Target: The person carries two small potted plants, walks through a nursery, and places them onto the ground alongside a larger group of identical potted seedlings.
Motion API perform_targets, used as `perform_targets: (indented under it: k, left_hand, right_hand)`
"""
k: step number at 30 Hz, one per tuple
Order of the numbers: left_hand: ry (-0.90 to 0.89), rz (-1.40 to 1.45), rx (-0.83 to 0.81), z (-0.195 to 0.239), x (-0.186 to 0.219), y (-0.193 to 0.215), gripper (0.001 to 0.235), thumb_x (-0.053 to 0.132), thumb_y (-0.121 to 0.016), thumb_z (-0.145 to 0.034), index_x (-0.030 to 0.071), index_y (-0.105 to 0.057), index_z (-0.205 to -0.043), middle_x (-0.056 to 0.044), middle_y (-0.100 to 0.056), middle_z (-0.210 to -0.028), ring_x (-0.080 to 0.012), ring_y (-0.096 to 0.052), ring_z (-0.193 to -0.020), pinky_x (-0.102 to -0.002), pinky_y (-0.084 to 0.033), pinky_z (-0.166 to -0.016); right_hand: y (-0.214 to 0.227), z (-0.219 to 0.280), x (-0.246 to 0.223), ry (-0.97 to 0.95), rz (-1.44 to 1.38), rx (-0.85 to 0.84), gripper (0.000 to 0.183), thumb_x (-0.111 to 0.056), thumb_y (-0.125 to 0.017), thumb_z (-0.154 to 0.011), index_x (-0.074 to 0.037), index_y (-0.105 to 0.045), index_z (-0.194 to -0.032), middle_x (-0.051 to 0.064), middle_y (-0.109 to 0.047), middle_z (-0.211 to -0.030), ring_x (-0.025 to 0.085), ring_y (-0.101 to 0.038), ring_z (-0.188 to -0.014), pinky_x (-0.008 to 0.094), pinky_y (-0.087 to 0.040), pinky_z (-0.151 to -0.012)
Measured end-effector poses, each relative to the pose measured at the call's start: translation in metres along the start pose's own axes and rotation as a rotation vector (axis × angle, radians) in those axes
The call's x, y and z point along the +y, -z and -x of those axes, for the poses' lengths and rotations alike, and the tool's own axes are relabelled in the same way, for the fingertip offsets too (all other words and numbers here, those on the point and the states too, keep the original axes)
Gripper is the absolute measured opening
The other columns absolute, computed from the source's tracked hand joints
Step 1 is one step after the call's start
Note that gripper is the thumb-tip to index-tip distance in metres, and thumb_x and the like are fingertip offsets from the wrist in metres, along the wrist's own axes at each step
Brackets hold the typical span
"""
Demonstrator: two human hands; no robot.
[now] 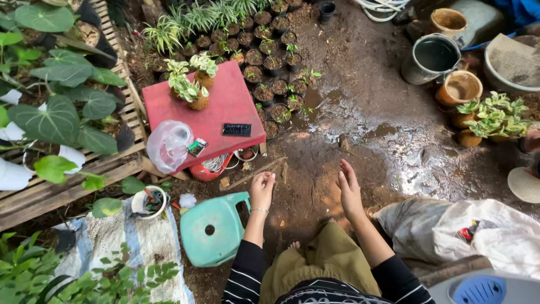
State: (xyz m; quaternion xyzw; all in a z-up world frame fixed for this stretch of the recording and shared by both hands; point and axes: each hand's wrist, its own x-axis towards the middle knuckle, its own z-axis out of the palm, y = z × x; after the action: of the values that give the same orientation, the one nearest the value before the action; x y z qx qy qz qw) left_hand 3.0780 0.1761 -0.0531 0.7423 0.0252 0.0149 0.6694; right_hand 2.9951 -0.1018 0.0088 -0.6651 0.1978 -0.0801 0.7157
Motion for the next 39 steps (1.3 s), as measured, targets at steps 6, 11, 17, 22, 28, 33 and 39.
perform_targets:
  k: [6, 11, 17, 22, 28, 33, 39]
  left_hand:
    - [0.042, -0.037, 0.028, -0.069, -0.035, -0.048, 0.02, 0.012, -0.068, -0.091, 0.01, -0.06, -0.109, -0.007, -0.056, -0.121, -0.0221, -0.06, -0.113, -0.036, -0.052, -0.089]
    - [0.052, -0.153, 0.13, -0.137, -0.076, -0.103, 0.024, 0.008, -0.068, -0.091, 0.009, -0.063, -0.115, -0.01, -0.058, -0.124, -0.0251, -0.061, -0.117, -0.037, -0.051, -0.095]
    - [0.18, 0.007, 0.267, -0.229, -0.086, -0.179, 0.023, 0.011, -0.067, -0.094, 0.008, -0.062, -0.116, -0.011, -0.062, -0.123, -0.0257, -0.061, -0.118, -0.036, -0.048, -0.1]
    - [0.303, 0.1, 0.295, -0.274, -0.093, -0.215, 0.022, 0.015, -0.065, -0.095, 0.008, -0.061, -0.116, -0.01, -0.067, -0.12, -0.0275, -0.064, -0.114, -0.036, -0.05, -0.098]
    - [0.437, 0.014, 0.317, -0.312, -0.152, -0.242, 0.023, 0.015, -0.065, -0.095, 0.008, -0.063, -0.116, -0.008, -0.066, -0.123, -0.0253, -0.061, -0.122, -0.036, -0.047, -0.101]
    - [0.632, 0.023, 0.278, -0.335, -0.246, -0.253, 0.023, 0.021, -0.062, -0.099, 0.009, -0.062, -0.118, -0.007, -0.067, -0.118, -0.0235, -0.064, -0.116, -0.036, -0.051, -0.098]
    - [0.564, -0.009, 0.325, -0.373, -0.413, -0.245, 0.027, 0.021, -0.065, -0.098, 0.007, -0.059, -0.121, -0.01, -0.067, -0.117, -0.0217, -0.066, -0.109, -0.035, -0.052, -0.096]
  right_hand:
    - [-0.003, -0.117, 0.003, 0.016, 0.013, -0.057, 0.054, -0.031, -0.048, -0.106, -0.013, -0.04, -0.156, 0.012, -0.041, -0.161, 0.025, -0.039, -0.148, 0.04, -0.038, -0.113]
    - [0.004, -0.241, 0.006, -0.003, 0.067, -0.171, 0.054, -0.03, -0.047, -0.106, -0.013, -0.038, -0.156, 0.01, -0.039, -0.163, 0.024, -0.038, -0.148, 0.039, -0.037, -0.113]
    - [0.006, -0.384, 0.022, 0.04, 0.11, -0.368, 0.054, -0.03, -0.048, -0.106, -0.01, -0.038, -0.156, 0.009, -0.04, -0.162, 0.023, -0.038, -0.149, 0.038, -0.033, -0.118]
    - [0.007, -0.453, 0.058, -0.036, 0.156, -0.435, 0.054, -0.031, -0.05, -0.104, -0.01, -0.042, -0.153, 0.008, -0.044, -0.16, 0.022, -0.04, -0.147, 0.038, -0.036, -0.116]
    - [-0.007, -0.501, 0.133, -0.292, 0.153, -0.402, 0.055, -0.033, -0.051, -0.102, -0.013, -0.045, -0.153, 0.008, -0.049, -0.156, 0.026, -0.046, -0.143, 0.042, -0.039, -0.113]
    - [-0.023, -0.537, 0.222, -0.465, 0.206, -0.401, 0.054, -0.036, -0.05, -0.101, -0.02, -0.044, -0.153, 0.003, -0.046, -0.157, 0.024, -0.042, -0.146, 0.044, -0.04, -0.113]
    - [-0.067, -0.593, 0.37, -0.563, 0.237, -0.415, 0.046, -0.035, -0.053, -0.102, -0.016, -0.058, -0.143, 0.004, -0.06, -0.144, 0.02, -0.051, -0.137, 0.043, -0.045, -0.105]
